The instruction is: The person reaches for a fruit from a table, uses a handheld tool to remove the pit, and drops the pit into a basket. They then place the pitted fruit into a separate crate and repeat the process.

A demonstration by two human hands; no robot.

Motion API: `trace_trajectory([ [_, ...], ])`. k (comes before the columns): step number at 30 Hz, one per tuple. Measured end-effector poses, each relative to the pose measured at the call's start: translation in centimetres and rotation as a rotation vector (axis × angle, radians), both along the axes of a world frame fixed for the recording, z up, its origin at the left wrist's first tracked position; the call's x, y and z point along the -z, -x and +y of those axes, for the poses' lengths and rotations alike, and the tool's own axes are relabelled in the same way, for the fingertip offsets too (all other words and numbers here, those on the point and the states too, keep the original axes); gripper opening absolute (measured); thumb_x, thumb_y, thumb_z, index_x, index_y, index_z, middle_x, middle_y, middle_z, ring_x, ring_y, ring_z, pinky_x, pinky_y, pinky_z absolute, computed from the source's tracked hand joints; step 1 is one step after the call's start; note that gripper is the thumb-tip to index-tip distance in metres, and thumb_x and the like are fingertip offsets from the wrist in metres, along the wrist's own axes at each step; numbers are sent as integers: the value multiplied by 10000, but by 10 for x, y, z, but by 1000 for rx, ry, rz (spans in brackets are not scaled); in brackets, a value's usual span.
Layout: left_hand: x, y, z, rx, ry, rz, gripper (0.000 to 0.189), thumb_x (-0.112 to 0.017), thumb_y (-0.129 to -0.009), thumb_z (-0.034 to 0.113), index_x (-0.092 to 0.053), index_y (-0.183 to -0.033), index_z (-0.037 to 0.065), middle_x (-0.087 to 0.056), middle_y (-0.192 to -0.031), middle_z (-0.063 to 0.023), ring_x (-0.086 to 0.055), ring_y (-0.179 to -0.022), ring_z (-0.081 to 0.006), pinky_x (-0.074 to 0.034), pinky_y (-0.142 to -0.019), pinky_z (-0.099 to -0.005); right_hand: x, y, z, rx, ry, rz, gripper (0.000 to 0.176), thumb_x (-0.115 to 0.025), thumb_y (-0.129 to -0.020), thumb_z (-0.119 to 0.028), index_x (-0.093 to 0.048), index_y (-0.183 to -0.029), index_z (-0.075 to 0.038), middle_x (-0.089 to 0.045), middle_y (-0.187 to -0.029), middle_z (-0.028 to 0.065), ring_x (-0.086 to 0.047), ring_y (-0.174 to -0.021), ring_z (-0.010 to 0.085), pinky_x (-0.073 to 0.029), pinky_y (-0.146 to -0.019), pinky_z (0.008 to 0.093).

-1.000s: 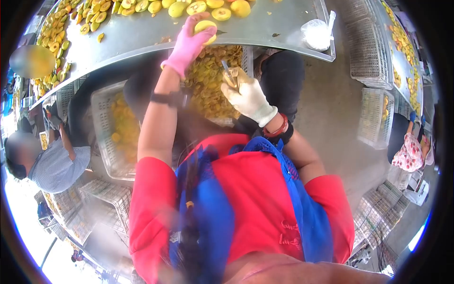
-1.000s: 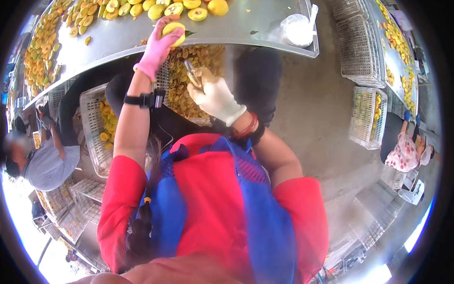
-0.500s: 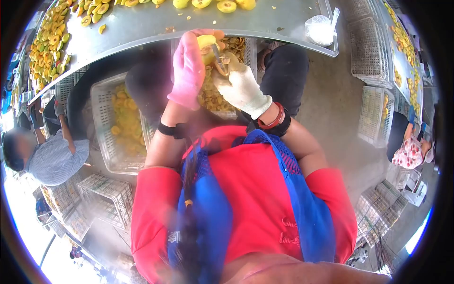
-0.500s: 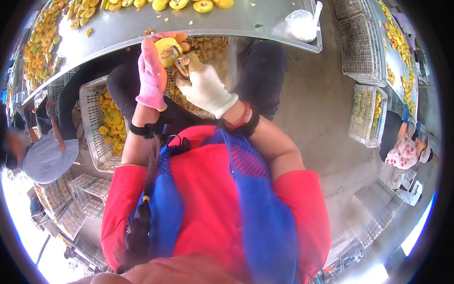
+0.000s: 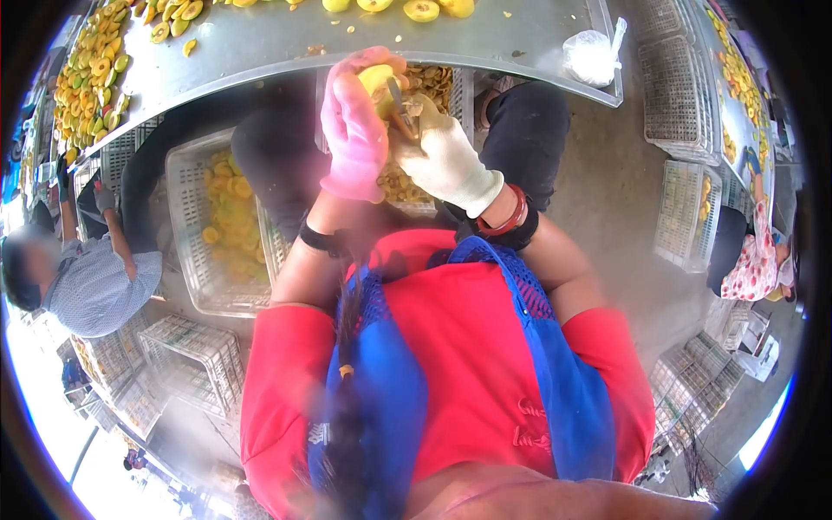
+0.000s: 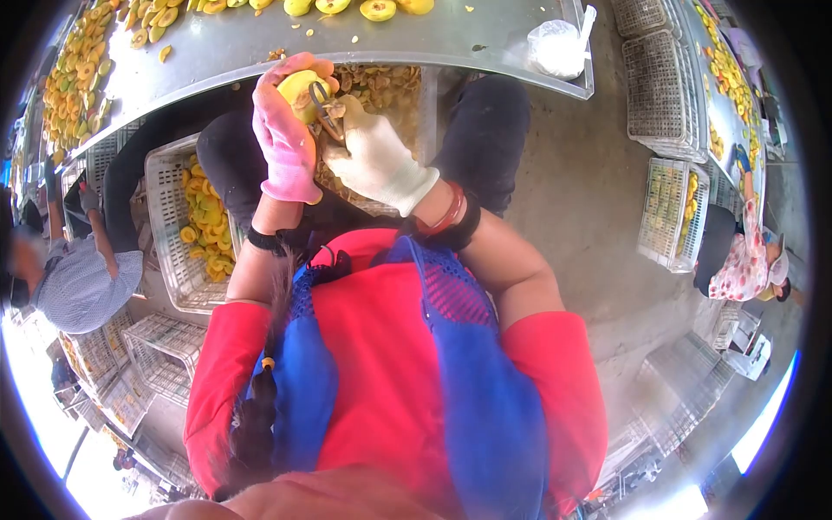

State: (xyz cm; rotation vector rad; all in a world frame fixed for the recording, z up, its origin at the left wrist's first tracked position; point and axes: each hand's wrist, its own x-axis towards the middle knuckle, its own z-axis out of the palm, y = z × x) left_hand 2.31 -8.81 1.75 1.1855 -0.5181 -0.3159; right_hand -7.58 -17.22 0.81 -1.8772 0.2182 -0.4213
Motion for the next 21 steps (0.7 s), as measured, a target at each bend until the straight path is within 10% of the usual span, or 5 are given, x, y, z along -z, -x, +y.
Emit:
trace_trajectory([
  [11,15,-4,2,-40,26,-209,495,-420,-1042,440,-526,-1218,-10,-654,-1078,-128,-636,-903,-184,-508,-844,-314,-9,-5,-2,-111,-41,5,305,-628,-841,-56,-551,-1128,12,-669,-943,212,-668,-907,391,-519,-769,409],
  [14,21,-8,5,-31,-40,-274,510,-417,-1041,455,-541,-1192,-16,-658,-1073,-126,-632,-897,-176,-507,-837,-306,0,-4,-7,-214,-73,28,279,-612,-889,-44,-534,-1156,-22,-643,-905,69,-623,-809,165,-502,-715,334],
  [21,14,-14,18,198,-26,35,563,-458,-1006,533,-571,-1140,-2,-680,-1021,-158,-650,-846,-203,-537,-783,-323,-22,2,-9,-297,-343,296,257,-597,-908,-64,-528,-1152,-23,-579,-799,10,-548,-636,68,-441,-547,266],
])
